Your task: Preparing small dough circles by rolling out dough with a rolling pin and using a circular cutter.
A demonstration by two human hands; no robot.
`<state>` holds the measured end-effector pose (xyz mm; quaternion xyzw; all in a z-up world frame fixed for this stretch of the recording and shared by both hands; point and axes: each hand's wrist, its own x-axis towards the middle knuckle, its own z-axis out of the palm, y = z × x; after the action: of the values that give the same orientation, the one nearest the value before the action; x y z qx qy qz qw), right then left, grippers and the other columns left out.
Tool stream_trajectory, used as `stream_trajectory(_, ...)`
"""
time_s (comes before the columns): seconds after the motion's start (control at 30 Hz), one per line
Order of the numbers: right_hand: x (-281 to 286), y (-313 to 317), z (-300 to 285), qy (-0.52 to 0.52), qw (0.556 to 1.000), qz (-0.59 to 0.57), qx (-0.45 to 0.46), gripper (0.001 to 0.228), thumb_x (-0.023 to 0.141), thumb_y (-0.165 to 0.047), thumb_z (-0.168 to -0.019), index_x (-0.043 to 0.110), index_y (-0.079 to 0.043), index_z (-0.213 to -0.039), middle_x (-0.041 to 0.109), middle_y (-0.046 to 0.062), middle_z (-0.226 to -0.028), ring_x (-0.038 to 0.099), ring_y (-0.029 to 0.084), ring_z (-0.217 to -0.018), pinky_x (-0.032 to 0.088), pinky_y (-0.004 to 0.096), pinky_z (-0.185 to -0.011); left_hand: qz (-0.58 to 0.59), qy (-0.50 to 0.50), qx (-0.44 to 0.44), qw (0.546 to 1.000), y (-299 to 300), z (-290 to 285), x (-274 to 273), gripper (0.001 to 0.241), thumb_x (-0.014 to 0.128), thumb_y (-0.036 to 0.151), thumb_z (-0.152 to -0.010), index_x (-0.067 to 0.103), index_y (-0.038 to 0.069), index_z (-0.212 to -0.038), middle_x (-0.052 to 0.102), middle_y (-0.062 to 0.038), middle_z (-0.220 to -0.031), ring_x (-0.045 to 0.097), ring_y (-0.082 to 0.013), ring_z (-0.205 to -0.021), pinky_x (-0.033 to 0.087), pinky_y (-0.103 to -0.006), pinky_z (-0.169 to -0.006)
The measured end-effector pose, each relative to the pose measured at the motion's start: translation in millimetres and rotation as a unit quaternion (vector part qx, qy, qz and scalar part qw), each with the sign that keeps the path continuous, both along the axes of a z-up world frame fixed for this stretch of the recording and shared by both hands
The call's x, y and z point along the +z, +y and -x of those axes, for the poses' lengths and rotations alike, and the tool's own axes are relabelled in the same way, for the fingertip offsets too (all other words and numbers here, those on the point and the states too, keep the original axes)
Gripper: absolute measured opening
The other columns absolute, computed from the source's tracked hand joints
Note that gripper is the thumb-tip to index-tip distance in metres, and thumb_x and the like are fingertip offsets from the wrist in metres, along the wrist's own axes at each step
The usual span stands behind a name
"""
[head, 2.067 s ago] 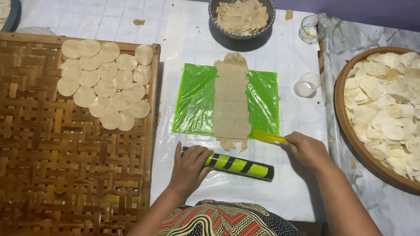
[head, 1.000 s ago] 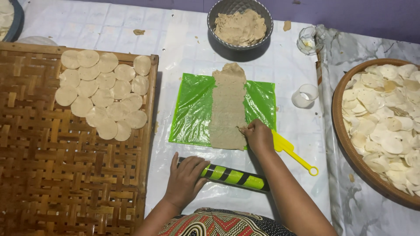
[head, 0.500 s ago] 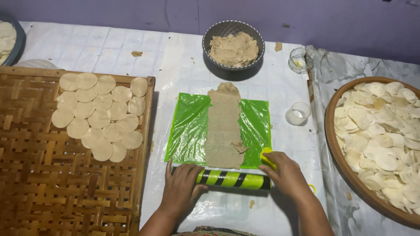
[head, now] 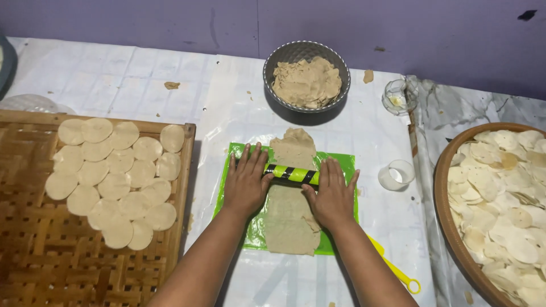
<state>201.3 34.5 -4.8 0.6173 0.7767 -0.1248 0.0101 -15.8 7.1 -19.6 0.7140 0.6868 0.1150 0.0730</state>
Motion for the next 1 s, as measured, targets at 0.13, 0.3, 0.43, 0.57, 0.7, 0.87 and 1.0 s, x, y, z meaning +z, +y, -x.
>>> stream_trajectory(0.13,-22.0,64.6,7.1,-0.017,1.000,-0.001,-0.012,0.072,0.022,-0.059,-0.109,0.038,-0.006,-0.156,0.037,0.020,-0.164,0.026,0.030,-0.156,-0.009,0.066,-0.122,0.074,-0.002,0.040,0.996,57.5,2.1,10.9,0.063,0.013,0.051,-0.108,0.032,0.021,-0.160,0.023,-0.004,-0.171,0.012,-0.0264,-0.158,0.003,-0.0527,-0.127)
stream_trajectory(0.3,-43.9,159.5,12.0,-0.031,0.998,-0.004,-0.049,0.077,0.011,-0.063,-0.108,0.031,-0.009,-0.160,0.018,0.016,-0.172,0.014,0.028,-0.160,-0.005,0.068,-0.122,0.120,0.026,0.050,0.991,151.9,13.3,-12.1,0.064,0.011,0.045,-0.108,0.014,0.016,-0.165,0.004,-0.009,-0.173,0.000,-0.0270,-0.160,-0.007,-0.0550,-0.127)
stream_trajectory(0.43,-24.3,131.1,18.3,0.000,0.998,-0.029,-0.049,0.078,0.014,-0.061,-0.109,0.030,-0.005,-0.160,0.019,0.020,-0.171,0.010,0.030,-0.160,-0.007,0.067,-0.121,0.109,0.014,0.058,0.992,130.7,11.1,1.9,0.063,0.013,0.043,-0.108,0.014,0.015,-0.165,0.005,-0.011,-0.173,0.001,-0.0279,-0.160,-0.009,-0.0557,-0.126)
stream_trajectory(0.57,-21.2,78.8,13.1,0.010,0.998,-0.049,-0.027,0.077,0.021,-0.057,-0.110,0.035,0.002,-0.157,0.023,0.025,-0.169,0.012,0.033,-0.160,-0.011,0.063,-0.121,0.085,-0.016,0.061,0.994,82.3,4.3,10.2,0.062,0.015,0.042,-0.109,0.021,0.014,-0.164,0.014,-0.012,-0.172,0.006,-0.0303,-0.159,-0.006,-0.0553,-0.125)
stream_trajectory(0.7,-26.7,99.0,14.5,0.025,0.999,-0.026,-0.036,0.073,0.022,-0.055,-0.109,0.034,-0.003,-0.158,0.025,0.022,-0.169,0.014,0.032,-0.159,-0.008,0.065,-0.122,0.092,-0.028,0.059,0.994,97.2,6.4,15.2,0.066,0.012,0.046,-0.108,0.022,0.011,-0.164,0.018,-0.015,-0.171,0.010,-0.0322,-0.159,-0.006,-0.0560,-0.124)
stream_trajectory(0.87,-61.8,167.2,7.3,0.031,0.998,-0.045,-0.044,0.069,0.028,-0.060,-0.109,0.040,-0.010,-0.155,0.030,0.018,-0.167,0.024,0.032,-0.156,0.006,0.074,-0.119,0.163,0.010,0.078,0.984,170.1,17.6,-17.4,0.069,0.014,0.051,-0.107,0.014,0.012,-0.164,0.007,-0.014,-0.172,0.003,-0.0295,-0.159,-0.011,-0.0583,-0.125)
stream_trajectory(1.0,-6.4,123.3,12.9,0.130,0.988,-0.076,-0.033,0.059,0.041,-0.042,-0.110,0.038,-0.005,-0.155,0.027,0.022,-0.166,0.020,0.038,-0.156,0.003,0.079,-0.116,0.198,0.021,0.103,0.975,182.7,20.6,-19.5,0.071,0.010,0.054,-0.106,0.010,0.012,-0.164,0.002,-0.012,-0.172,-0.001,-0.0267,-0.159,-0.015,-0.0582,-0.124)
